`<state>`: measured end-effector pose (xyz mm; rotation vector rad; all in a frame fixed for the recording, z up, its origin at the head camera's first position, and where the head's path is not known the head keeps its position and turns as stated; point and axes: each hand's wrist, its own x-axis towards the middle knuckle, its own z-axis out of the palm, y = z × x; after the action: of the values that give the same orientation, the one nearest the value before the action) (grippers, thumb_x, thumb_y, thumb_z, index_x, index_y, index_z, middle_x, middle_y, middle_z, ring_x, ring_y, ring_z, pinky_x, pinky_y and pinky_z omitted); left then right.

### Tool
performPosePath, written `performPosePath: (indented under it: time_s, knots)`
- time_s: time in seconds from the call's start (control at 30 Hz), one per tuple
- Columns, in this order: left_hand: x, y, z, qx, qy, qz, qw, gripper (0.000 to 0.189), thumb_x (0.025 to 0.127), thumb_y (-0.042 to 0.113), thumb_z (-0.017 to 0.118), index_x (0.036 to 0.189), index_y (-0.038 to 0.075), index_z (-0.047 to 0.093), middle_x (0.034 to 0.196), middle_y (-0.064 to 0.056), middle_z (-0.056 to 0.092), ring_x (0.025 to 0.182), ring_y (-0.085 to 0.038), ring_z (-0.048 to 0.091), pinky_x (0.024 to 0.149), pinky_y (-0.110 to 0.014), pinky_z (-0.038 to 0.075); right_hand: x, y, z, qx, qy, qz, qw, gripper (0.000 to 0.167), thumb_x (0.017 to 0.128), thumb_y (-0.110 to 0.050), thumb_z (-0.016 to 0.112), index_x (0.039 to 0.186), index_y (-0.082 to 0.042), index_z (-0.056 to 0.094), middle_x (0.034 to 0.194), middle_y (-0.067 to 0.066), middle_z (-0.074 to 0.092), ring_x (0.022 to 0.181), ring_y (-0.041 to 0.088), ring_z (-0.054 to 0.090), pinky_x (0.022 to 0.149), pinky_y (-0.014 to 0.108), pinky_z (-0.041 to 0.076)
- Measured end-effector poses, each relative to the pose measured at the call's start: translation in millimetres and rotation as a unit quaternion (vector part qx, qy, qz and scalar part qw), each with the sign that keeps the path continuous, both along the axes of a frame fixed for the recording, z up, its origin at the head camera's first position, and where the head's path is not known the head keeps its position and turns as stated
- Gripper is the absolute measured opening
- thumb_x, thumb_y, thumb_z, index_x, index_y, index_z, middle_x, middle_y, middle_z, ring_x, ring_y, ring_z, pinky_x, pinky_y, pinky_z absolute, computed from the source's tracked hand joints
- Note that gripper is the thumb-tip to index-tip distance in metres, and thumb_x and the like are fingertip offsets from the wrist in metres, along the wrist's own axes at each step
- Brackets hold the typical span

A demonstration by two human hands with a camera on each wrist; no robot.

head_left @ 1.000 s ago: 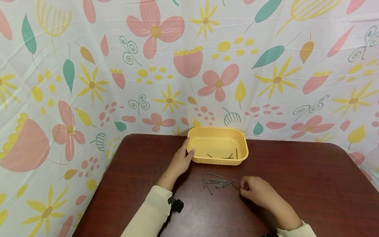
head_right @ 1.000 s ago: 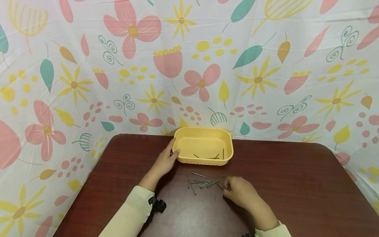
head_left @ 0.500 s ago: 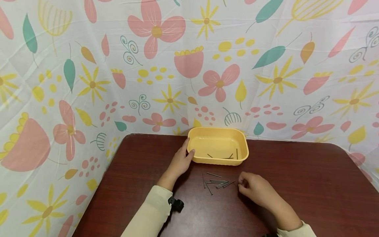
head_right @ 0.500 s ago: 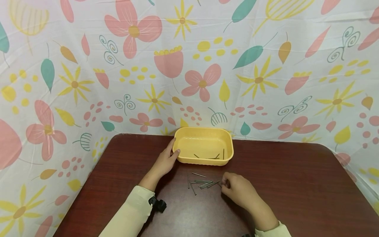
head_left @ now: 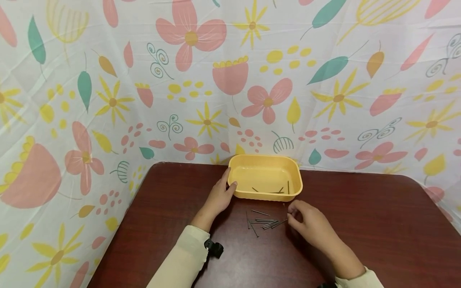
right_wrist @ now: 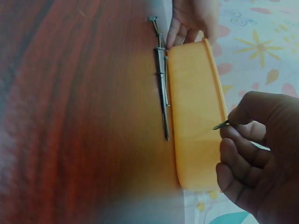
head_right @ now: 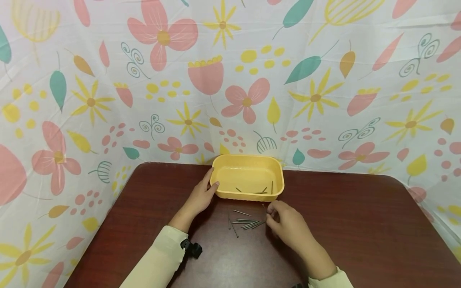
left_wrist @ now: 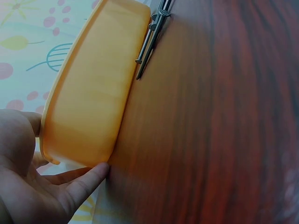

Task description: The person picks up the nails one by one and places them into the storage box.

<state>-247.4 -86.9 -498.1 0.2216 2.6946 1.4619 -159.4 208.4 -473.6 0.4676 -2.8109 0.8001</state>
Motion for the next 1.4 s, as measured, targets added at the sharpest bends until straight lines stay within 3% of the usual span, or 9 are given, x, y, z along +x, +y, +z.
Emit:
performPosePath:
  time_s: [0.17, 0.53, 0.77, 0.97, 1.4]
  knots:
    - [-0.7, -0.4, -0.7, -0.003, 0.003, 0.002, 1.0, 0.065, 0.106, 0.043, 0.046, 0.164, 0.029, 0.017, 0.162, -0.018, 0.035, 0.145, -0.04, 0.041, 0.116, -0.059, 0.035, -6.8, -1, 3.6, -0.015, 0.04, -0.004, 0.9991, 0.013, 0.087, -0.009, 0.073, 0.09, -0.018, 0.064, 0.081, -0.01, 0.06, 0.072, 0.001, 0.055, 0.064, 0.022, 0.05]
    - [-0.8, 0.0, -0.9, -0.004, 0.001, 0.003, 1.0, 0.066, 0.106, 0.043, 0.046, 0.164, 0.029, 0.018, 0.163, -0.016, 0.034, 0.148, -0.038, 0.037, 0.118, -0.058, 0.033, -21.5, -10, 18.1, -0.064, 0.067, -0.004, 0.9957, 0.013, 0.087, -0.004, 0.071, 0.092, -0.013, 0.064, 0.082, -0.004, 0.061, 0.074, 0.006, 0.057, 0.067, 0.028, 0.053]
    - [-0.7, -0.2, -1.6, -0.002, -0.003, 0.002, 1.0, 0.066, 0.106, 0.044, 0.046, 0.164, 0.03, 0.017, 0.163, -0.016, 0.033, 0.148, -0.038, 0.036, 0.118, -0.058, 0.033, -34.0, -13, 22.8, -0.095, 0.083, -0.02, 0.9918, 0.01, 0.089, -0.003, 0.071, 0.093, -0.01, 0.064, 0.082, -0.001, 0.061, 0.073, 0.006, 0.053, 0.065, 0.021, 0.048]
    - [-0.6, -0.2, -1.8, -0.003, -0.002, 0.003, 1.0, 0.066, 0.106, 0.043, 0.047, 0.164, 0.029, 0.017, 0.163, -0.016, 0.033, 0.148, -0.038, 0.036, 0.118, -0.058, 0.032, -41.3, -15, 25.1, -0.106, 0.103, -0.028, 0.9886, 0.007, 0.092, -0.005, 0.069, 0.095, -0.009, 0.064, 0.085, 0.0, 0.061, 0.075, 0.007, 0.052, 0.067, 0.018, 0.045]
    - [-0.7, -0.2, -2.2, -0.006, -0.001, 0.002, 1.0, 0.066, 0.106, 0.044, 0.045, 0.164, 0.029, 0.017, 0.164, -0.015, 0.033, 0.149, -0.038, 0.036, 0.118, -0.058, 0.032, -57.5, -20, 23.7, -0.133, 0.124, -0.053, 0.982, 0.006, 0.093, -0.009, 0.069, 0.099, -0.007, 0.066, 0.089, 0.003, 0.065, 0.082, 0.014, 0.061, 0.072, 0.028, 0.051]
